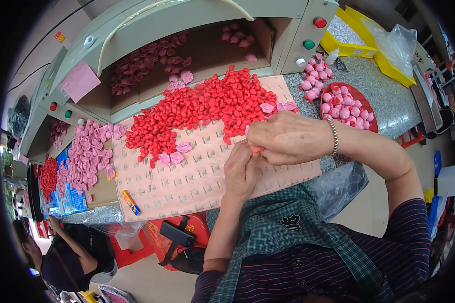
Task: Assembling small plastic toy components by hand at a workbench.
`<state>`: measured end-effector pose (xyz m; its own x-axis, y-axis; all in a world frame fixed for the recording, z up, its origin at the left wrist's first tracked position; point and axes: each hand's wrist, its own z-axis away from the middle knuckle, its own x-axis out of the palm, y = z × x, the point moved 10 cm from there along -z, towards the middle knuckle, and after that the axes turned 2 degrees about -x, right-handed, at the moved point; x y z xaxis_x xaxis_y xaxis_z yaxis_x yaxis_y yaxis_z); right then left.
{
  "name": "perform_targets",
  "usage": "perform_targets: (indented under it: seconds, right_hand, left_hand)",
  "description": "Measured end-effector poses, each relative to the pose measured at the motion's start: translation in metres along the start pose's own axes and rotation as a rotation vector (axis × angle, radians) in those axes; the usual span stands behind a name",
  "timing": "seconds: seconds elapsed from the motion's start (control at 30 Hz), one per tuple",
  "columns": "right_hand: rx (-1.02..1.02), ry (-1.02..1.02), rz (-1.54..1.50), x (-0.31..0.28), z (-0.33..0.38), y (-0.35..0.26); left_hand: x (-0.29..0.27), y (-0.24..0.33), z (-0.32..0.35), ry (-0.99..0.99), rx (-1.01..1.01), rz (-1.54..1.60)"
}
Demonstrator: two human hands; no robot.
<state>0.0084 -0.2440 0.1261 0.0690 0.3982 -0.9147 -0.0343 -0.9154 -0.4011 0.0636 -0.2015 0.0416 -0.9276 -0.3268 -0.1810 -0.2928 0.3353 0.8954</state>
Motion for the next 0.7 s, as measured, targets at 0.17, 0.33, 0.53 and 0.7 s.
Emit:
perform_targets:
  seconds: [0.17, 0.33, 0.53, 0.7]
  right_hand:
    - [0.053, 0.241, -0.094, -0.061, 0.001, 0.004]
    - [0.085, 0.239, -0.181, -0.039, 0.012, 0.019]
    - [-0.004, 0.175, -0.380, -0.001, 0.007, 0.013]
    - [-0.091, 0.147, -0.184, -0.002, 0.000, 0.004]
  left_hand:
    - [-0.008, -0.002, 0.003, 0.036, 0.048, 0.029]
    - [-0.004, -0.006, 0.001, 0.037, 0.040, 0.074]
    - [-0.005, -0.005, 0.002, 0.027, -0.006, 0.046]
    - [-0.006, -0.003, 0.000, 0.019, 0.026, 0.037]
